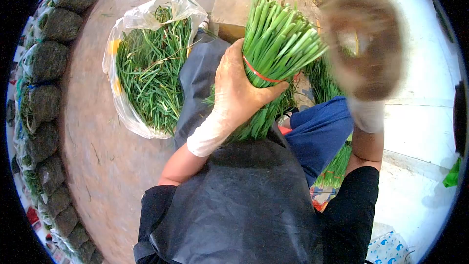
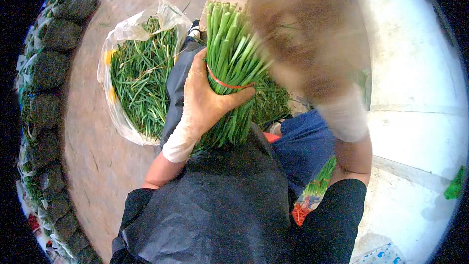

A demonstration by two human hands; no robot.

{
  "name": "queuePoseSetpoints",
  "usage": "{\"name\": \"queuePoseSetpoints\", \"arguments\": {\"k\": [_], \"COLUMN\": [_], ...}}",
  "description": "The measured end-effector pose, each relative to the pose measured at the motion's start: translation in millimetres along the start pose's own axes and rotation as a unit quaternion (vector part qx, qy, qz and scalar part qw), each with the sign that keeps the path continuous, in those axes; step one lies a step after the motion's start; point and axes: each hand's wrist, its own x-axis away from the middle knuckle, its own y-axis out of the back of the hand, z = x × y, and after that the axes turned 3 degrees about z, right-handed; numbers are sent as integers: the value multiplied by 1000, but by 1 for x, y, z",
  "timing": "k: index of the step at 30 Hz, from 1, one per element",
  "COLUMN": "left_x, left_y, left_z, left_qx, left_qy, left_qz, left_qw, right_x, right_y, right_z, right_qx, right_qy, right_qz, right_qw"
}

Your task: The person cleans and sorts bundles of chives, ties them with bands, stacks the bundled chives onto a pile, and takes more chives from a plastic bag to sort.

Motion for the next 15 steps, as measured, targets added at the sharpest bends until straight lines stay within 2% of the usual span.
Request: {"name": "queuePoseSetpoints", "arguments": {"k": [1,2,3,4,5,6,8,9,11,13,15], "left_x": [0,3,5,6,7,7,5,2,-3,-6,-4], "left_y": [-2,-6,-10,-13,-15,-16,-20,-21,-26,-32,-31], "left_z": [4,11,19,23,24,23,20,18,9,-2,-14], "left_qx": [1,4,6,-16,-15,-23,-29,-42,-48,-110,-125], "left_qy": [0,20,39,57,55,63,66,51,24,-6,-37], "left_qz": [-2,1,4,5,4,-3,-14,-41,-73,-130,-122], "left_qw": [1000,1000,999,998,998,998,997,997,996,985,984], "right_x": [21,46,63,53,44,33,28,32,45,70,66], "right_y": [27,57,79,82,84,85,52,27,-5,-50,-65], "right_z": [-31,-73,-100,-79,-55,-32,-23,8,39,59,68], "right_qx": [113,275,360,190,15,-161,-143,-146,-347,-463,-428], "right_qy": [-53,-107,-152,-212,-265,-307,-371,-374,-559,-511,-524], "right_qz": [-24,-40,-39,-14,11,36,307,248,162,5,-40], "right_qw": [992,955,920,958,964,937,864,882,735,724,735]}}
